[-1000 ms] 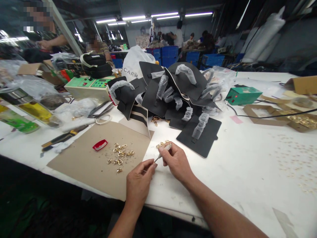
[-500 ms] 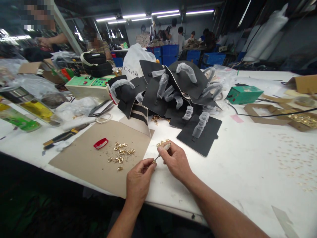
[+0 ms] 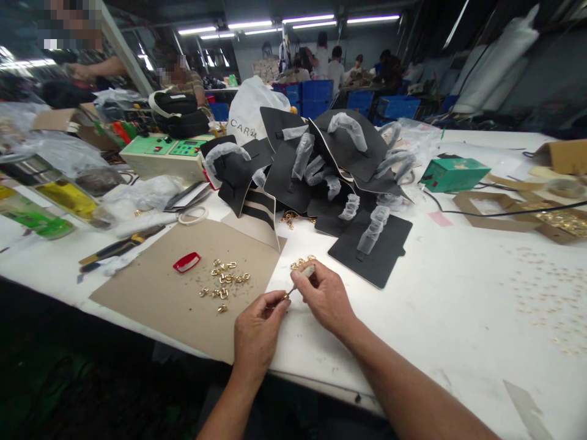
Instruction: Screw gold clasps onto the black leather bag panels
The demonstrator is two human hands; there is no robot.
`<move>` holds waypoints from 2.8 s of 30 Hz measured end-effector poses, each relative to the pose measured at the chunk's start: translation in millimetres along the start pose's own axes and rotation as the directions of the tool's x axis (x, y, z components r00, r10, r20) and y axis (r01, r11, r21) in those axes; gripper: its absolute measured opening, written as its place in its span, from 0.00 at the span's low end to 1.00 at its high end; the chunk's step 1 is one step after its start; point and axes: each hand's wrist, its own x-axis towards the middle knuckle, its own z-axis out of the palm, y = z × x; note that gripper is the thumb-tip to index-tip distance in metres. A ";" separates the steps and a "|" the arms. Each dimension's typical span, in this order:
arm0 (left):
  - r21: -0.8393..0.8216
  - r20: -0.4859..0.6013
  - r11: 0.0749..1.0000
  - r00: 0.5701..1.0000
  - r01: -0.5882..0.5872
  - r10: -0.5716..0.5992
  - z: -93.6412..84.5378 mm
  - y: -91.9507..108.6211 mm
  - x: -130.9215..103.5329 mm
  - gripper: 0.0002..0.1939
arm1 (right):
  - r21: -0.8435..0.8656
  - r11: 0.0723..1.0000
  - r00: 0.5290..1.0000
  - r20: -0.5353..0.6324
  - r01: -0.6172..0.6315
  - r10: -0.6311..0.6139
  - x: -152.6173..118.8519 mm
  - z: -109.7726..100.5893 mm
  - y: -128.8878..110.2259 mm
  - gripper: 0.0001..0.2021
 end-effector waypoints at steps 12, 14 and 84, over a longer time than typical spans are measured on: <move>-0.004 0.003 1.000 1.000 -0.009 0.009 -0.4 -0.3 -0.7 0.16 | -0.008 1.000 1.000 0.010 -0.012 0.012 -0.9 0.9 -2.7 0.12; -0.004 0.000 1.000 1.000 -0.010 0.010 -0.1 -0.2 -0.8 0.16 | -0.004 1.000 1.000 0.011 -0.021 0.021 -0.7 0.8 -2.7 0.12; -0.045 0.103 0.998 0.994 -0.032 0.037 -2.9 6.2 0.6 0.21 | 0.226 0.966 0.992 0.023 -0.124 0.122 1.1 -5.9 -7.0 0.15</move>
